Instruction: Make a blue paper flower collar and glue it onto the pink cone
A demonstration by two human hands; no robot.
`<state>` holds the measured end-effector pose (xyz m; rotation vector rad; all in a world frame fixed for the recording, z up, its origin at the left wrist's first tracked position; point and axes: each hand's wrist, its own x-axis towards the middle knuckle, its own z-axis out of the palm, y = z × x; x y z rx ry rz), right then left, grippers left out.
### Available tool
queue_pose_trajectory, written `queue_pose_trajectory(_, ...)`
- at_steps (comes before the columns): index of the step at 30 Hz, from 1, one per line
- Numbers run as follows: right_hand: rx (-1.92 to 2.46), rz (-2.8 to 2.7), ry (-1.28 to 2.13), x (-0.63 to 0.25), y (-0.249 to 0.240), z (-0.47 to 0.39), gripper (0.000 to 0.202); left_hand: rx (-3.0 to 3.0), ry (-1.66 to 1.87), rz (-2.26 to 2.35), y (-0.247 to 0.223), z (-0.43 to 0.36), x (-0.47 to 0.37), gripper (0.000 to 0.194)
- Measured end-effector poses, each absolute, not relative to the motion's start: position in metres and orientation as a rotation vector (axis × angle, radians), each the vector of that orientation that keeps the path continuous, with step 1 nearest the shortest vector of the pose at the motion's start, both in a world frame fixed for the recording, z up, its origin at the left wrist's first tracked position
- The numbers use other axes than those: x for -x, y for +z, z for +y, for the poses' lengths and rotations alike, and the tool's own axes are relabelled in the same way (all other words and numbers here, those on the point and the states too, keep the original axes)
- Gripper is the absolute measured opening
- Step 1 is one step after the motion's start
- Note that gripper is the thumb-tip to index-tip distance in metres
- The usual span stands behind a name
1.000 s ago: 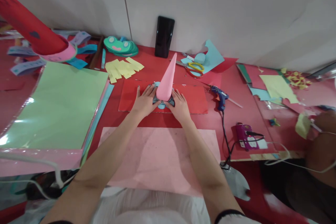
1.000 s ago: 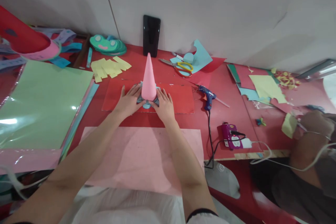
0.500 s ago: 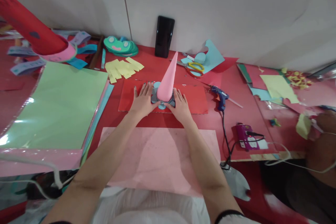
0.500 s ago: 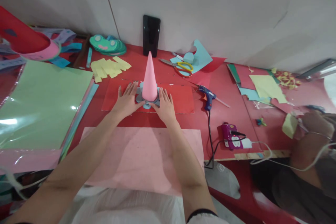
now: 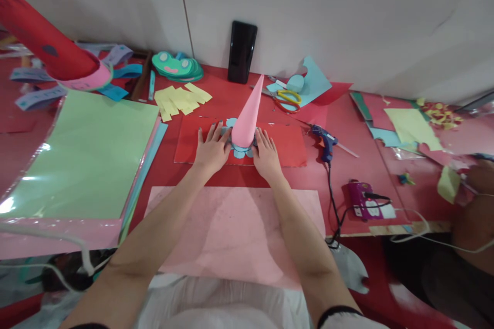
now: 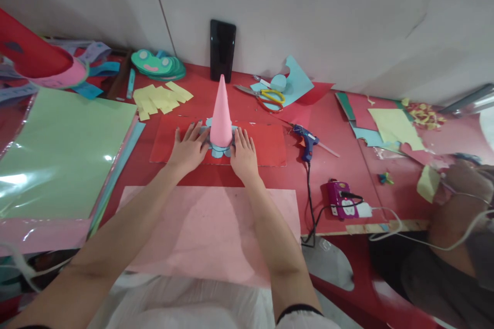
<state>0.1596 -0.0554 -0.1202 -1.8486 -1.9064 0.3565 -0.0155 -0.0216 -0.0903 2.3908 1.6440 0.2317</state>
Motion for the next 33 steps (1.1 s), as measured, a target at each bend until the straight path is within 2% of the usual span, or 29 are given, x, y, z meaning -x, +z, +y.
queue_pose_trajectory(7, 1.853, -1.825, 0.41, -0.161, -0.121, -0.052, 0.053, -2.337, 0.266, 1.689, -0.092, -0.02, 0.016, 0.052)
queue_pose_trajectory(18, 1.914, -1.766, 0.283, -0.15, -0.127, -0.051, 0.052, -2.294, 0.305, 1.795, -0.095, -0.021, 0.01, 0.05)
queue_pose_trajectory(33, 1.945, -1.883, 0.261, -0.147, -0.119, -0.058, 0.051, -2.403, 0.265, 1.681, -0.095, -0.022, 0.009, 0.049)
